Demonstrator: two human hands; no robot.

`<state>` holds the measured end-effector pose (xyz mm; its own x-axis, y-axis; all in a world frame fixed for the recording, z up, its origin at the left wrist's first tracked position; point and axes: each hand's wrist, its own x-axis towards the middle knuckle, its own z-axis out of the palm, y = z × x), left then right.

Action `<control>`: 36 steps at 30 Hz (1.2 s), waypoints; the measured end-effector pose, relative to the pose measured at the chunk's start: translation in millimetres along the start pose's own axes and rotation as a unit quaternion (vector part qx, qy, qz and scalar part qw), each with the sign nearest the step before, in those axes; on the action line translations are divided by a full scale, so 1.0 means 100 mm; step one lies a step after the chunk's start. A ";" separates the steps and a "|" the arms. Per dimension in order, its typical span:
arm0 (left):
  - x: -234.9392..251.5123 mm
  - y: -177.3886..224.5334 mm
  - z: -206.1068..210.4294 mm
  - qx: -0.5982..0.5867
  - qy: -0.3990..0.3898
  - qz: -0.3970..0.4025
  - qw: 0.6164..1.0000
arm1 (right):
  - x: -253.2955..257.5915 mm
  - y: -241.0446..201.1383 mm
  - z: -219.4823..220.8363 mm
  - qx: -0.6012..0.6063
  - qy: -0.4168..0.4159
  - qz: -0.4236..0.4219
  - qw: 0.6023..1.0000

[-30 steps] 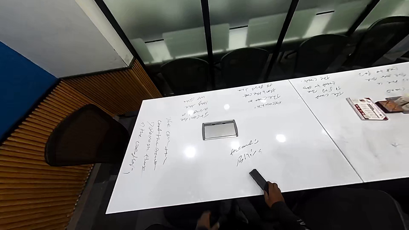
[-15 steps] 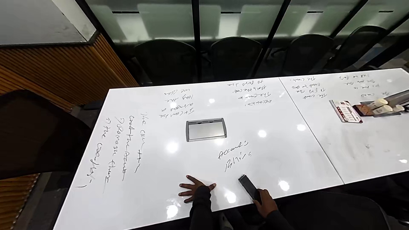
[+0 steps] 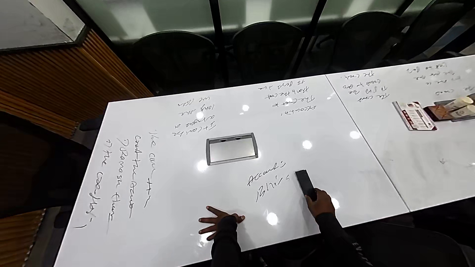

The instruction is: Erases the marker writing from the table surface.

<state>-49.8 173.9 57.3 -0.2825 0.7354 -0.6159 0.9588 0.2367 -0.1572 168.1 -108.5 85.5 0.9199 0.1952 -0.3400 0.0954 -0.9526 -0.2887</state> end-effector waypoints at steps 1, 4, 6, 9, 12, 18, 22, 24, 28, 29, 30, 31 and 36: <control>0.01 0.01 0.00 0.000 0.001 -0.003 1.000 | 0.04 -0.03 -0.02 -0.003 -0.002 0.002 1.000; 0.02 0.02 0.03 -0.007 0.005 -0.007 1.000 | 0.12 -0.08 -0.04 -0.014 -0.007 0.006 1.000; 0.02 0.01 0.03 -0.015 0.009 -0.005 1.000 | 0.13 -0.09 -0.04 -0.014 -0.008 0.011 1.000; 0.01 0.00 0.02 -0.010 0.011 -0.004 1.000 | 0.06 -0.19 0.00 -0.008 -0.020 0.008 1.000; 0.01 0.00 0.02 -0.005 0.012 -0.006 1.000 | -0.22 -0.51 0.13 -0.027 -0.071 -0.064 0.995; 0.04 0.02 0.03 -0.005 0.009 -0.017 1.000 | -1.09 -1.08 0.67 -0.066 -0.203 -0.281 0.936; 0.06 0.04 0.05 -0.009 0.011 -0.021 1.000 | -1.24 -1.13 0.84 -0.066 -0.200 -0.315 0.925; 0.04 0.04 0.02 -0.003 0.005 -0.021 1.000 | -1.10 -1.07 0.78 -0.057 -0.165 -0.300 0.938; 0.01 0.03 -0.01 -0.008 0.003 -0.012 1.000 | -0.51 -0.78 0.44 -0.047 -0.061 -0.189 0.979; 0.03 0.02 0.01 -0.004 0.007 -0.011 1.000 | -0.34 -0.66 0.32 -0.041 -0.042 -0.145 0.988; 0.05 0.03 0.03 -0.003 0.011 -0.013 1.000 | -0.18 -0.52 0.22 -0.034 -0.021 -0.102 0.994; 0.05 0.03 0.04 -0.002 0.013 -0.014 1.000 | -0.04 -0.36 0.13 -0.022 0.005 -0.062 0.998; 0.03 0.04 0.01 -0.009 0.008 -0.016 1.000 | 0.28 0.11 -0.11 -0.008 0.055 0.062 0.997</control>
<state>-46.3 176.5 54.5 -0.3128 0.7375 -0.5985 0.9489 0.2707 -0.1624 199.5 -116.5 82.9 0.9612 0.0498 -0.2715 -0.0165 -0.9715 -0.2365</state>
